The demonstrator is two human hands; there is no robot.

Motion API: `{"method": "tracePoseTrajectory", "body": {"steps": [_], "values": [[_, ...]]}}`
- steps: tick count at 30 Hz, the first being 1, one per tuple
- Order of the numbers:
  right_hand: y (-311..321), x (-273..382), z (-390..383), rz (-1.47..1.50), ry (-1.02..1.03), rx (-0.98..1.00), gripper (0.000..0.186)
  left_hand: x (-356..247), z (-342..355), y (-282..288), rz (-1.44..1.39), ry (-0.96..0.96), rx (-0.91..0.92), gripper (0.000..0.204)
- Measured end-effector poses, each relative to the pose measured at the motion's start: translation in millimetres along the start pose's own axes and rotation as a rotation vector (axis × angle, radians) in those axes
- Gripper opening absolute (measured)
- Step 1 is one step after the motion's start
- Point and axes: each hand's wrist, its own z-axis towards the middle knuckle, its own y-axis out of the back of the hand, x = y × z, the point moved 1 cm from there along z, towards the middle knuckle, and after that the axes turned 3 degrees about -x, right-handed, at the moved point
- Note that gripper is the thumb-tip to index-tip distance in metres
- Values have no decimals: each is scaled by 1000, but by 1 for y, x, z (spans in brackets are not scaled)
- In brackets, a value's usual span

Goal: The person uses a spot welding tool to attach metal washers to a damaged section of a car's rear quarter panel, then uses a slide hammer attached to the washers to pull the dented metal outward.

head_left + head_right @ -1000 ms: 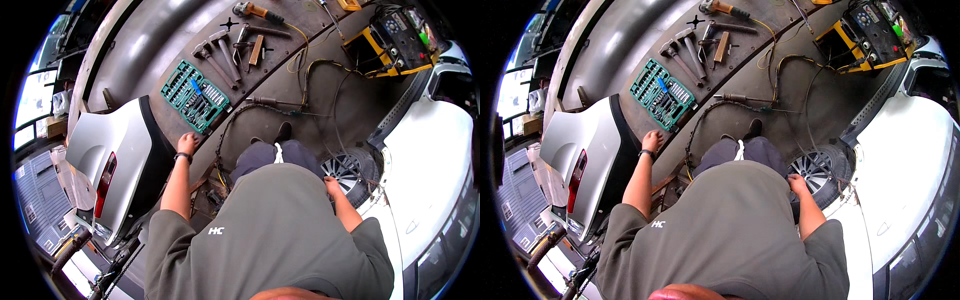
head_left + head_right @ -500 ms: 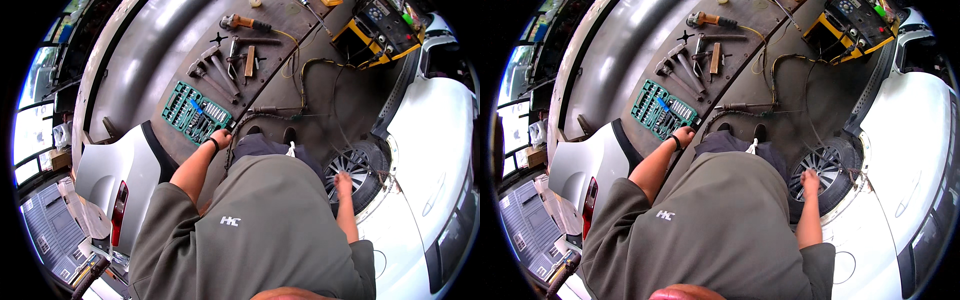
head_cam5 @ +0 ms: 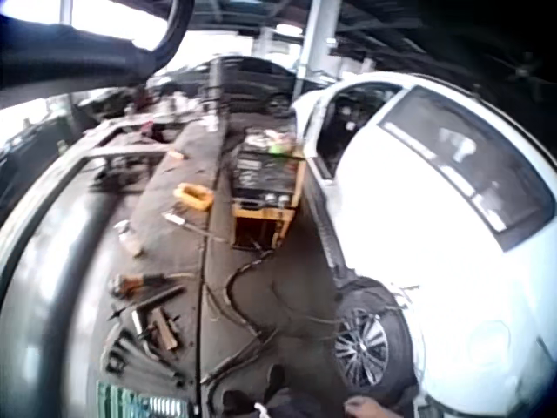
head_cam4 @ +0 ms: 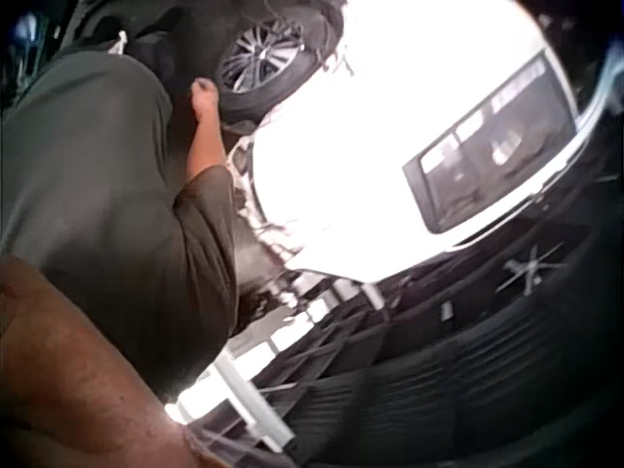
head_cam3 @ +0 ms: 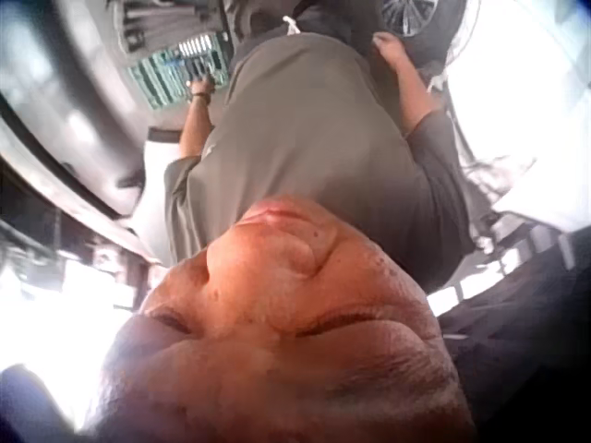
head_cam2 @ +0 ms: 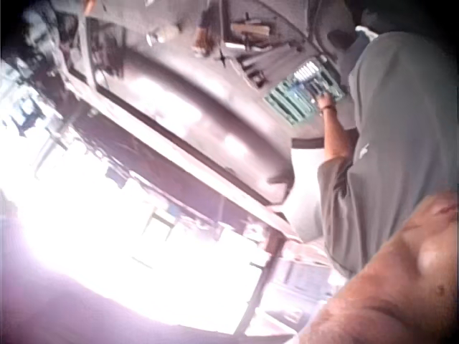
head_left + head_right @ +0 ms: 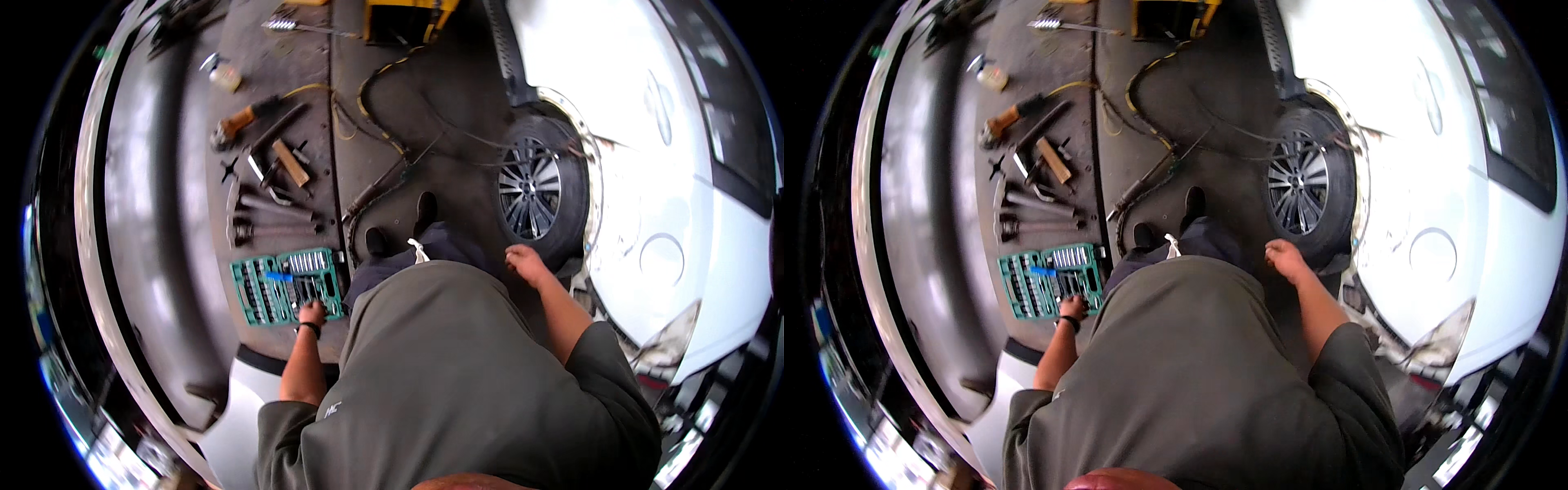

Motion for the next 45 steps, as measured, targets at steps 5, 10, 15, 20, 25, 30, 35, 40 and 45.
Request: {"method": "tracePoseTrajectory", "body": {"steps": [5,10,15,20,25,30,35,40,45], "values": [[27,-32,-46,214,-166,-249,27,-111,-39,-45,207,-196,361,31],[-4,-133,-36,-184,-226,-126,28,-214,-10,-51,-25,-251,447,26],[-7,-108,-2,-298,-181,-46,31,-320,-12,-51,-72,-185,320,21],[36,-49,54,72,-173,-256,31,-387,-20,-79,57,-199,382,26],[89,-3,110,71,-72,-249,28,-455,-45,-118,172,-346,388,29],[120,8,153,235,-33,-452,27,-534,-93,-148,417,-551,430,28],[108,1,168,520,-45,-494,28,-624,-88,-172,550,-527,399,26],[74,-8,149,661,-334,-471,27,-740,-50,-216,624,-547,502,25],[8,-27,121,979,-618,-714,23,-846,-43,-318,754,-588,654,25]]}}
